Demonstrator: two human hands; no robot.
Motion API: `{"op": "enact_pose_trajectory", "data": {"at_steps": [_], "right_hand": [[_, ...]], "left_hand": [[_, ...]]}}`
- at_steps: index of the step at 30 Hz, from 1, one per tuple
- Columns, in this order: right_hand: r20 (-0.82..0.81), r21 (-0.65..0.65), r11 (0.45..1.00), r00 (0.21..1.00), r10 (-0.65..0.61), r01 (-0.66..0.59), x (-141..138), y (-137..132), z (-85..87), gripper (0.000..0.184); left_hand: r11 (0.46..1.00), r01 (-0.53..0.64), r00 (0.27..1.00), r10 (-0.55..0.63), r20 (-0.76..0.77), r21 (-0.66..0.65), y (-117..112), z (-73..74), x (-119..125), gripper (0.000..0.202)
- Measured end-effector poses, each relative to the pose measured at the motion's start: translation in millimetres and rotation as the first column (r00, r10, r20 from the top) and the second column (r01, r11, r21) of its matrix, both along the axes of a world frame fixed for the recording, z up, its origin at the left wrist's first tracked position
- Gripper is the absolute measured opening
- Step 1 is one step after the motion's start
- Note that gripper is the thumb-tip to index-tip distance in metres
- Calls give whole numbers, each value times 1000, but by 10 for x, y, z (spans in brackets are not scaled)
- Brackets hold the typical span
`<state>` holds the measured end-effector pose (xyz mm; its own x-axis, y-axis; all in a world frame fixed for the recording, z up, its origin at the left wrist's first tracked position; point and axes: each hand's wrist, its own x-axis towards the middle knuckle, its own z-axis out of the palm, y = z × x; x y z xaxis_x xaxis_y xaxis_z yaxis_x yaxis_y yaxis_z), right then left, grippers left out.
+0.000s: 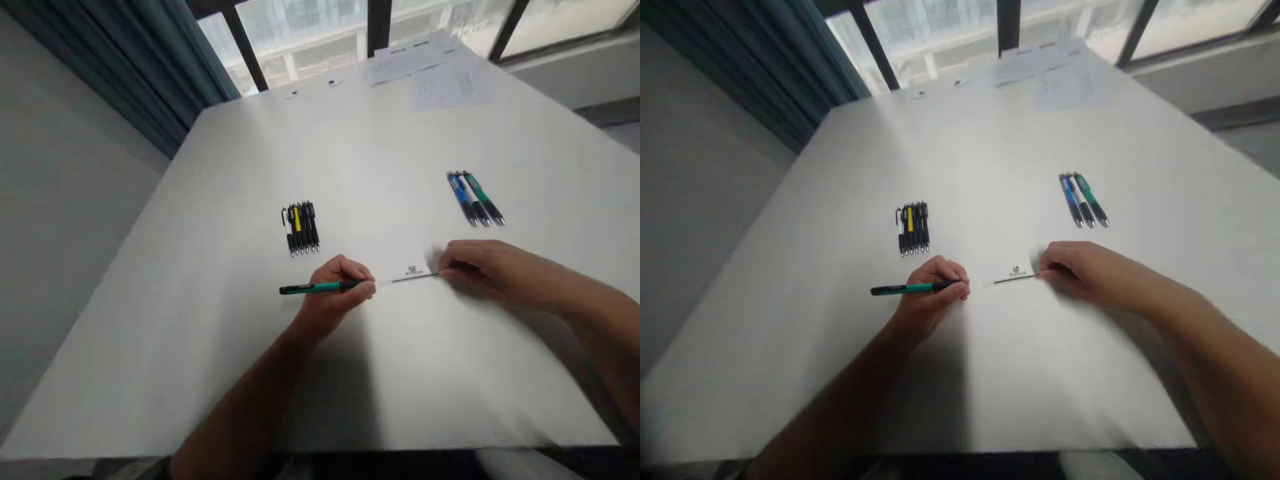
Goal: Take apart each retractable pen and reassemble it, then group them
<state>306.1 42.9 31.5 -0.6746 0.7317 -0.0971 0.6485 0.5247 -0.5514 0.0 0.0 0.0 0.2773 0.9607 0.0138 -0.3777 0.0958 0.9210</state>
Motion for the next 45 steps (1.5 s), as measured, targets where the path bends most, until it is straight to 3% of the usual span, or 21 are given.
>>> {"op": "enact_pose_trajectory", "data": {"at_steps": [9,18,21,24,28,35,42,45], "right_hand": [[24,36,999,999,-27,26,-26,-23,-77,33],[-24,7,996,995,-93,93,-97,-65,68,33],[-173,-139,982,973,-152,129,-194,-150,102,36],[-313,-326,945,938,-147,39,-343,-266,88,32],[-420,-449,892,894,-157,-54,-493,-381,28,29],[-459,-549,835,848,-265,-36,-539,-405,-33,25],[-482,-681,724,811,-332,-108,-592,-435,-8,28],[-480,-689,718,806,-346,-102,-600,-439,-11,30]], "left_hand": [[999,29,999,-29,-23,13,-11,14,54,27],[998,41,998,-37,-55,57,-3,-23,45,24],[991,53,989,-36,-140,119,-8,-4,67,24],[978,105,978,-68,-199,180,-14,38,104,26],[965,135,960,-72,-269,225,-19,76,143,26],[952,161,942,-69,-329,260,-22,92,167,28],[943,169,937,-63,-344,287,-40,81,164,30],[938,189,937,-85,-339,289,-44,78,181,31]]}}
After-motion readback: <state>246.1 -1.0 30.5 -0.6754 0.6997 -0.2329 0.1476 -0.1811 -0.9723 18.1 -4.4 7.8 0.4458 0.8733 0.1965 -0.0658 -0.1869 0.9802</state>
